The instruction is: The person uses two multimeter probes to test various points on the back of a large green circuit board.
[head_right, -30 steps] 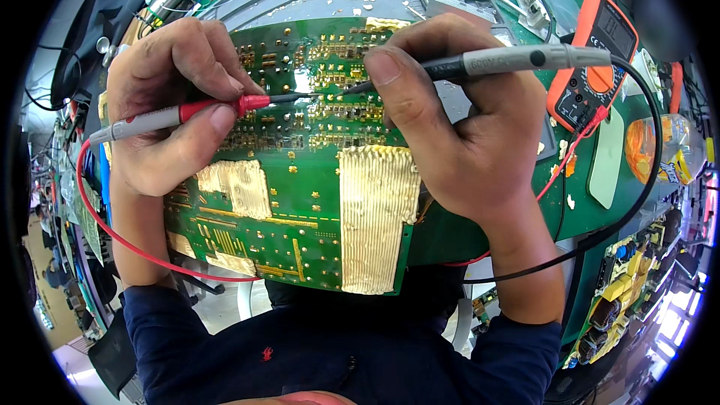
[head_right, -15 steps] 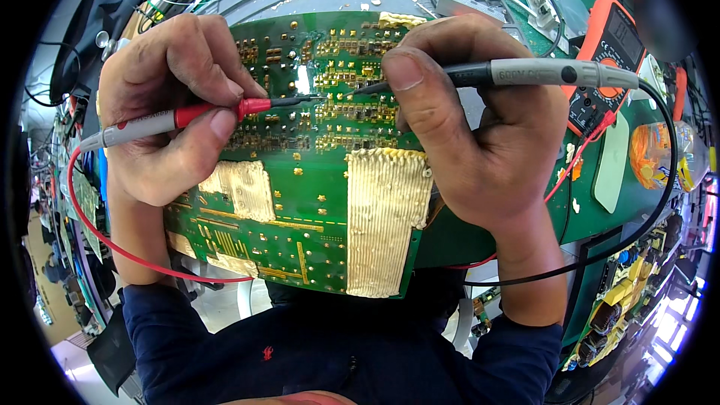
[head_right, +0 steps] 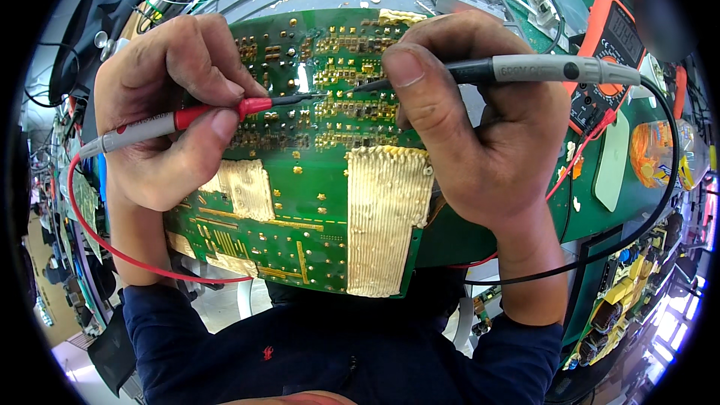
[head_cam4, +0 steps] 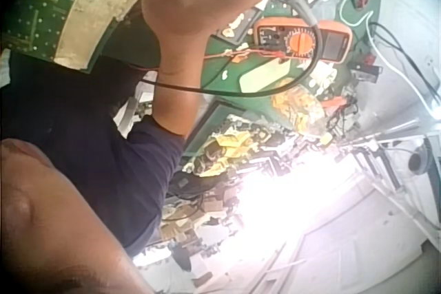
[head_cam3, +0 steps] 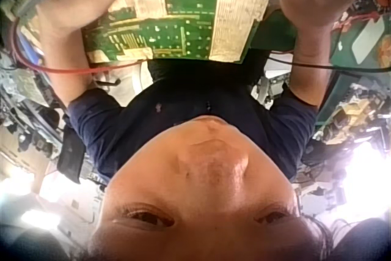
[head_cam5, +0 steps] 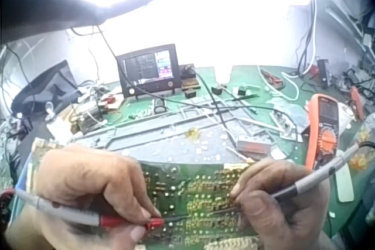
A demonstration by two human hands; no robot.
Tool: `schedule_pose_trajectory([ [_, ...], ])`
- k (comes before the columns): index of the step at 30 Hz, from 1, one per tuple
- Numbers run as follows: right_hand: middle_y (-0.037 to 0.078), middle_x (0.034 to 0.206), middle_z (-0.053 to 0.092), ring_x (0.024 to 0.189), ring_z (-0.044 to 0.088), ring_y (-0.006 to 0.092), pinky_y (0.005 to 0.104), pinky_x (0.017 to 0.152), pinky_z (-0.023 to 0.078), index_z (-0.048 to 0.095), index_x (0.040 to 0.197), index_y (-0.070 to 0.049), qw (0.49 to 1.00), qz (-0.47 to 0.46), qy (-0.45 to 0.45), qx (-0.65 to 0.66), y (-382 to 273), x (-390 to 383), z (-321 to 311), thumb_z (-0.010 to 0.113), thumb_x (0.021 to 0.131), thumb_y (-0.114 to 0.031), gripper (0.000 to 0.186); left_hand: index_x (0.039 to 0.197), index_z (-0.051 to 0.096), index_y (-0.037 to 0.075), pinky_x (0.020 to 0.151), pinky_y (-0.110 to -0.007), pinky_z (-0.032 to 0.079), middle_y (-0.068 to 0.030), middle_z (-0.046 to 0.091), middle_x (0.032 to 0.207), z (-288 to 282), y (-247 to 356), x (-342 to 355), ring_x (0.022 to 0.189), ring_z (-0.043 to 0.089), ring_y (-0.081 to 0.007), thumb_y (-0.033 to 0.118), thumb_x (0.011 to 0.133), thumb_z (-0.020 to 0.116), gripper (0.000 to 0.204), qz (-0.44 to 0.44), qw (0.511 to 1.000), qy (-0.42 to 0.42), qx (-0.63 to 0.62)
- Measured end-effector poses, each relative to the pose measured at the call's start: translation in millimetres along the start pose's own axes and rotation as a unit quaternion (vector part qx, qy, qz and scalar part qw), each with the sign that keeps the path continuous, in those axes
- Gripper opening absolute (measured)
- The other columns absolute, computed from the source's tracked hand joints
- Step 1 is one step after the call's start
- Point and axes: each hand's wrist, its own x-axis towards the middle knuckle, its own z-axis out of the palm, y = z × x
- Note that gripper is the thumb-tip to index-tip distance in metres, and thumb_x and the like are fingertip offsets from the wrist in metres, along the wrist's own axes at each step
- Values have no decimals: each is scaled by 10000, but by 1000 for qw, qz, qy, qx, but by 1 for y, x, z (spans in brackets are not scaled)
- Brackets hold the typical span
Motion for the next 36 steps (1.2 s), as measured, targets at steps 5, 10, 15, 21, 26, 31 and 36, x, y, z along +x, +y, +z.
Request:
schedule_pose_trajectory([
  [5,173,956,614,591,528,83,190,567,423,587,927,51,1000,-7,2,4,1,0,2,572,951,-169,222,748,539,-27,601,-255,535,-130,564,719,3,1,-1,663,576,-177,-13,669,608,106,14,1000,18,-6],
  [10,185,950,611,583,524,85,189,556,422,581,918,52,1000,-14,-1,2,-1,2,0,573,949,-187,241,755,547,-22,597,-241,518,-138,568,729,1,-8,-1,668,581,-182,-10,674,601,99,50,994,52,-83],
  [15,188,949,608,586,525,89,190,548,424,580,919,50,1000,-24,-3,7,0,1,1,572,950,-189,241,737,550,-15,591,-243,523,-127,565,718,4,-3,-2,664,579,-177,-8,660,597,91,26,997,45,-62],
  [21,189,952,606,589,524,89,190,544,425,578,919,47,1000,-24,5,16,1,-1,2,568,953,-190,239,713,546,-9,578,-245,524,-119,565,702,8,1,-3,652,583,-175,-11,633,595,94,-1,998,52,-32],
  [26,188,955,608,589,522,89,190,547,425,574,925,42,999,-22,6,22,0,0,2,554,961,-195,241,725,546,-8,586,-240,507,-138,579,721,8,2,-4,655,584,-172,-8,646,597,94,5,999,46,-18],
  [31,180,976,626,642,534,100,209,610,439,573,964,32,997,-13,26,66,3,-1,0,530,981,-211,247,788,554,-20,626,-228,479,-180,604,781,11,-9,-4,676,585,-170,14,709,603,99,56,990,101,-83],
  [36,170,986,635,674,542,104,219,647,442,575,996,32,999,-28,27,35,2,-2,4,530,987,-225,261,806,559,-34,627,-229,477,-182,605,789,14,-21,-5,698,599,-178,2,728,605,97,109,984,115,-80],
])
